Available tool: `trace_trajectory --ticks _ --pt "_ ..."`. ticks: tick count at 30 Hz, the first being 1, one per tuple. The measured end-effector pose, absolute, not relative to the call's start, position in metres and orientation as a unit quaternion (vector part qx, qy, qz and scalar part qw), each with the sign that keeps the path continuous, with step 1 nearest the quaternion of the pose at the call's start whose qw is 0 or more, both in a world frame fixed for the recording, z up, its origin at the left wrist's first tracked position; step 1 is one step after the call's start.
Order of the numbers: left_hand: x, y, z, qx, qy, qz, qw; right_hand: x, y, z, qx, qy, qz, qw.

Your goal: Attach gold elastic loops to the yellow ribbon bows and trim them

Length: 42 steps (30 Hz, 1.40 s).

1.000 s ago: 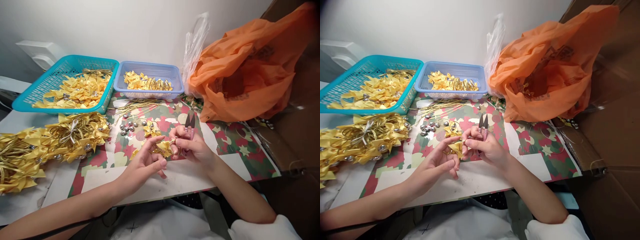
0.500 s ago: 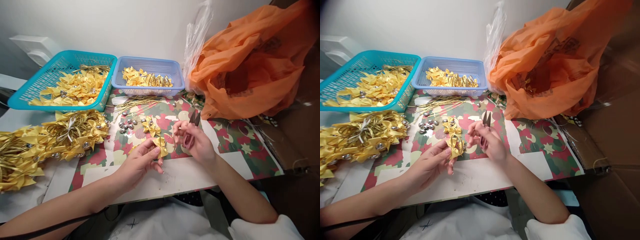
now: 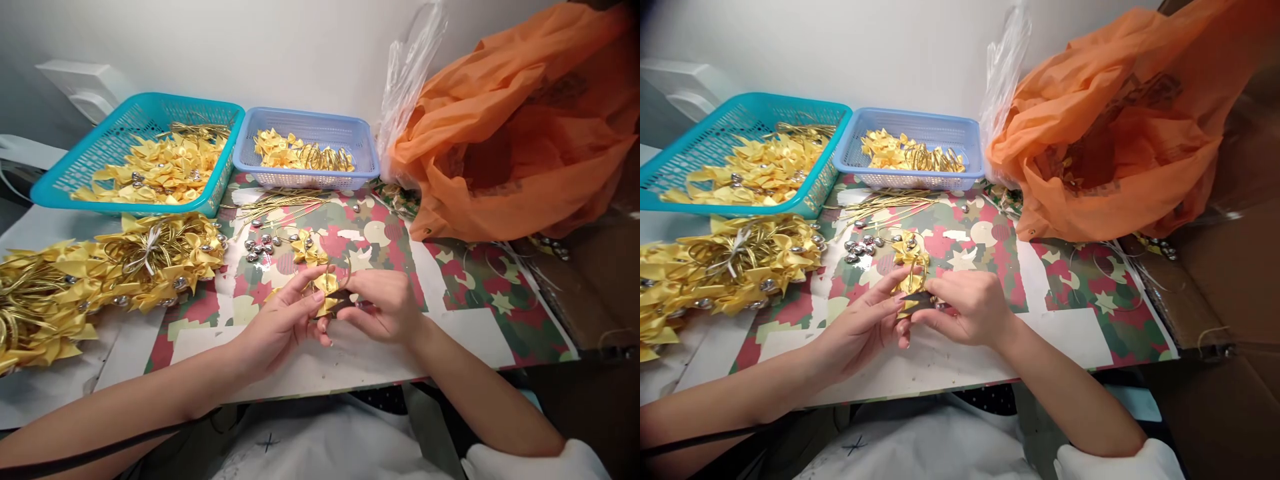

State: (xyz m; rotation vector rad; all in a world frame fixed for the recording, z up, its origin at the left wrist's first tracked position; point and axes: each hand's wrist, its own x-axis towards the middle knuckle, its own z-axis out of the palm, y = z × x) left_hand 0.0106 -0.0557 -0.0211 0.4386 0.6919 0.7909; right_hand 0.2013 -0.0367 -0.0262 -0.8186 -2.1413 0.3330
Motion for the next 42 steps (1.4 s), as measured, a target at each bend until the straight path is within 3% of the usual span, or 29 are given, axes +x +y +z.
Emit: trace_trajectory --ticks 25,35,42 --pt "0.01 -0.057 -0.021 0.213 0.307 0.357 0.856 0.2 -0.041 -0.029 -0.371 -0.842 0.076 0.385" --pt "0.009 -0.058 -0.022 0.226 0.302 0.366 0.851 0.216 -0.033 -0.022 -0.426 -0.772 0.242 0.405" --pt "0.01 -0.059 -0.021 0.248 0.278 0.39 0.842 0.227 -0.024 -0.023 -0.384 -0.83 0.263 0.309"
